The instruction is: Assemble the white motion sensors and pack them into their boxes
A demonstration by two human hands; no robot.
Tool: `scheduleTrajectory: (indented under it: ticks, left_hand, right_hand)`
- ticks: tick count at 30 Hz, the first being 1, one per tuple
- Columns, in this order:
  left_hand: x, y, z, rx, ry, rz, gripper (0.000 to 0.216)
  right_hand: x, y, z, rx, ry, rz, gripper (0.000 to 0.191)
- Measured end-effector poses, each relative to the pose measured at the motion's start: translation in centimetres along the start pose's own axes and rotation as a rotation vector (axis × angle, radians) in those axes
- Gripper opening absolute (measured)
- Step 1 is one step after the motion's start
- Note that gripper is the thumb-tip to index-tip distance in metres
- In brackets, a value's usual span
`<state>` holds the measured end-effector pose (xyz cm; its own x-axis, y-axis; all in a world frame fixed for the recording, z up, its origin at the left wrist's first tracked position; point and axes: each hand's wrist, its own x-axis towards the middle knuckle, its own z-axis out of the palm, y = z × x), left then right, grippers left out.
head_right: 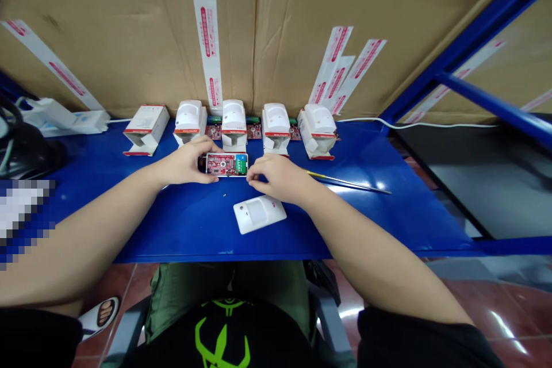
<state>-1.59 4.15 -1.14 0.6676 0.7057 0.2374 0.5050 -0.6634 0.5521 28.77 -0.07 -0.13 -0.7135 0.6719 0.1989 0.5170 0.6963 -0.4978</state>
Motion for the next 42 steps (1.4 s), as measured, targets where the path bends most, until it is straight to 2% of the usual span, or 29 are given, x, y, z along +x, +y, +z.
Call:
scheduleTrajectory:
  ticks: [4,7,10,13,17,20,23,26,30,32,34,38,42]
  left_hand:
    - [-0.1,0.1,0.1,0.002,0.017,-0.011,0.055]
    - [-0.1,0.0,0.2,-0.002,0.02,-0.004,0.056]
    - [-0.1,-0.1,0.3,-0.006,0.034,0.011,0.056]
    - [-0.2,0.1,0.2,-0.025,0.048,0.016,0.057]
    - [-0.3,0.4,0.1,-0.078,0.09,0.015,0.057]
    - [-0.3,0.3,0.4,-0.225,0.147,-0.028,0.055]
    - [0.0,0.1,0.8,-0.531,0.148,-0.11,0.059]
    - [0.3,0.1,0.9,-0.788,0.155,-0.151,0.061]
    - [0.4,0.9,0.9,-1.003,0.266,-0.187,0.059]
    - [0.4,1.5,0.9,-1.096,0.272,-0.212,0.063]
    - [0.3,2.1,1.1,-1.174,0.201,-0.228,0.072]
    - [0.2,3.0,1.7,-1.222,0.051,-0.194,0.078]
    - [0.3,3.5,2.3,-1.207,0.03,-0.184,0.076]
  right_hand:
    - [0.2,-0.6,0.3,-0.173,-0.053,-0.075,0.014]
    - [0.8,-1.4,1.1,-0.141,-0.046,-0.129,0.015]
    - [1.9,-2.3,2.2,-0.108,-0.102,-0.191,0.016]
    - [2.9,-2.8,3.1,-0.135,-0.154,-0.21,0.016]
    - [3.2,-3.1,3.5,-0.199,-0.154,-0.221,0.021]
    - [2.8,-3.1,3.1,-0.222,-0.088,-0.205,0.023]
    - [2.3,-2.7,2.1,-0.124,0.055,-0.141,0.021]
    - [1.9,-1.8,1.4,0.062,0.235,-0.05,0.015]
    - [1.9,-0.8,1.2,0.41,0.406,0.099,0.018]
    - [2.0,-0.8,1.2,0.564,0.433,0.152,0.025]
    - [2.0,-1.1,1.3,0.653,0.438,0.171,0.028]
    - [1.8,-2.1,1.4,0.717,0.421,0.121,0.025]
    - [1.5,-2.8,1.7,0.727,0.443,0.08,0.019]
